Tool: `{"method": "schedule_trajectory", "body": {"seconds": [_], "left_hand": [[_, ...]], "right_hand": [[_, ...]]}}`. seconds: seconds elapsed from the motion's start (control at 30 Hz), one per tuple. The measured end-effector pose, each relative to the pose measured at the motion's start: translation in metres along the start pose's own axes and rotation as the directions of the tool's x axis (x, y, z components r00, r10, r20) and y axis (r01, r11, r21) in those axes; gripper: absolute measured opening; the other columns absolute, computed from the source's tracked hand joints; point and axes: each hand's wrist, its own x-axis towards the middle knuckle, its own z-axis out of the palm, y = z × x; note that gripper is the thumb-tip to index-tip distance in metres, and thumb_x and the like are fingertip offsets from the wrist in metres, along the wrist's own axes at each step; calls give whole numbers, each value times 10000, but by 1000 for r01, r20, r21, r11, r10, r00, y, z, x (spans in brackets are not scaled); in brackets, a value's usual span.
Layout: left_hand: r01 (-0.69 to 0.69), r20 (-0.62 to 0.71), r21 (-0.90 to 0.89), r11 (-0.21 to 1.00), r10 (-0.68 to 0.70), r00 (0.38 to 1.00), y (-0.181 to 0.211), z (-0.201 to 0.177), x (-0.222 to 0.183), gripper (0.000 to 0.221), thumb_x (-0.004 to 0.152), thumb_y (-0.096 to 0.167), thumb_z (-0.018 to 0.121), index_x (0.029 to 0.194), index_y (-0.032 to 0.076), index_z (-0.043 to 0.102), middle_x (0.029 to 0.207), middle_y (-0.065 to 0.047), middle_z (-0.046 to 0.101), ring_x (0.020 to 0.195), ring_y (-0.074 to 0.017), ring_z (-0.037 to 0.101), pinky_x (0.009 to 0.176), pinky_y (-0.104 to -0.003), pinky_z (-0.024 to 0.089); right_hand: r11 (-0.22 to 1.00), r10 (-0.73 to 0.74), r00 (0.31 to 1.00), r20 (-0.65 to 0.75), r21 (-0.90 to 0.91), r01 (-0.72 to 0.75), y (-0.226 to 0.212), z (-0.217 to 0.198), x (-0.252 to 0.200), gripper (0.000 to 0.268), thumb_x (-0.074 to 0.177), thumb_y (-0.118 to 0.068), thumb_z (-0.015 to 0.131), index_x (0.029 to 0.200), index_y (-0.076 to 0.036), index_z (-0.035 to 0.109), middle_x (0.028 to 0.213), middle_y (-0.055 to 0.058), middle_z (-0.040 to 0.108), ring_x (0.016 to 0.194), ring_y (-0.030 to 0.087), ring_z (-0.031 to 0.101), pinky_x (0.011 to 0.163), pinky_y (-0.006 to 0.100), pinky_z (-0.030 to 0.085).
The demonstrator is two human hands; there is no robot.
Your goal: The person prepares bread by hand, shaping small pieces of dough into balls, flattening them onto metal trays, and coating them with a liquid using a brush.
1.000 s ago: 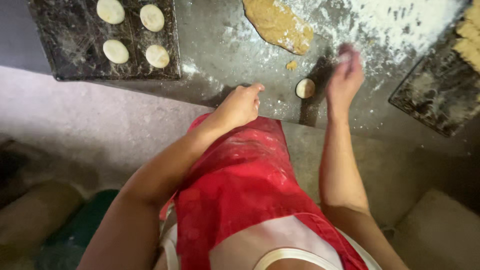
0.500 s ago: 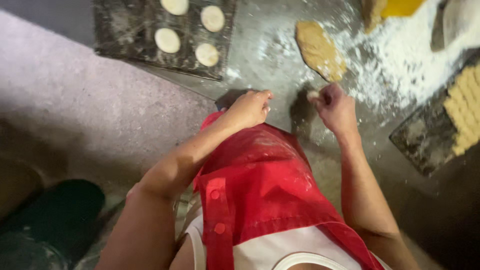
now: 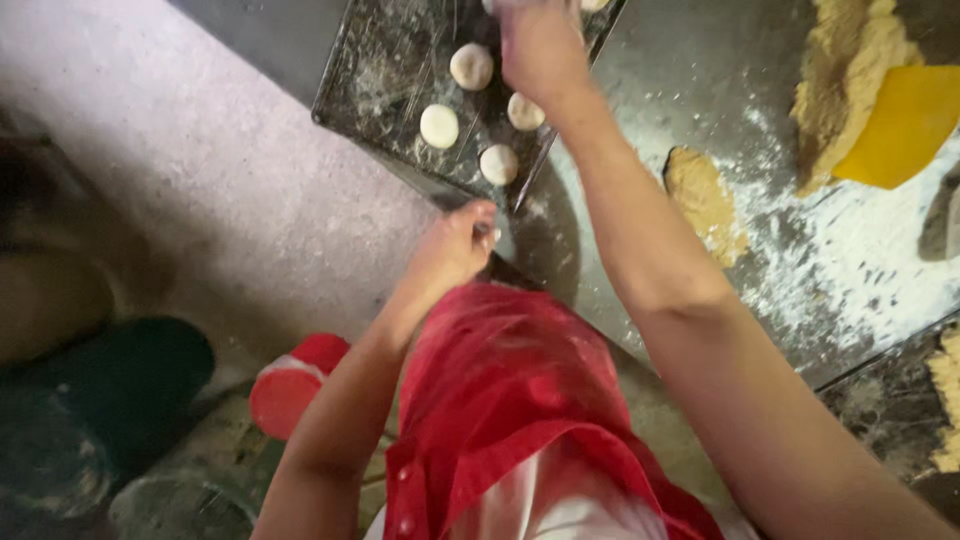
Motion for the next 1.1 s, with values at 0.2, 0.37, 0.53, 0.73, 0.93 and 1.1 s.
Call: {"method": "schedule_trajectory", "body": {"seconds": [0.2,0.37,0.53,0.73,0.93,1.1], "left_hand": [[-67,-157,33,997,72,985,-1,-45,36,355,903,183,694,1238,72,653,1079,-155,758,962,-364,744,861,-446,589],[-510,43,626,591,627,778,3,-50,151,756,1026,341,715,1569,-29,341,1627,-223,380,1509,-448,370,1247,-536,311],[-534,267,673,512,504,821,-9,-50,221,858,1087,402,605,1611,-114,163,1674,-323,181,1562,-470,140,1285,-536,140],[-461,250,590,663,393,885,-8,-73,253,421,1180,240,478,1570,82,474,1719,-203,351,1649,-363,227,1354,-515,118],[-610,-321,171,774,629,708,69,-35,187,312,1103,50,573,1411,3,582,1355,-176,677,1275,-280,663,1110,-396,515],[-525,5,-197,828,537,844,121,152,86,270,1068,3,545,1313,32,655,1149,-100,708,1068,-160,651,988,-315,536]], "right_hand": [[953,38,950,310,275,-128,-26,-6,-202,271,779,-7,604,1035,-56,678,1098,180,655,1173,421,575,1075,508,428],[964,71,891,448,199,-177,-17,-85,-347,368,820,-118,628,1182,-68,674,1247,183,680,1243,371,593,1086,480,441],[715,678,644,353,-118,-689,4,-152,-447,470,842,-108,626,1311,-127,654,1169,180,695,1110,394,645,959,452,529],[348,928,321,191,-125,-929,-42,-181,-536,294,978,-153,614,1252,-141,720,1193,196,699,1075,400,666,907,473,542],[345,936,342,80,-26,-938,-43,-164,-589,319,943,-136,621,1251,-101,695,1183,189,700,1079,401,660,902,475,533],[463,884,467,-35,-72,-883,19,-182,-630,284,894,-120,654,1172,-62,672,1130,188,669,1067,410,638,904,469,529]]}}
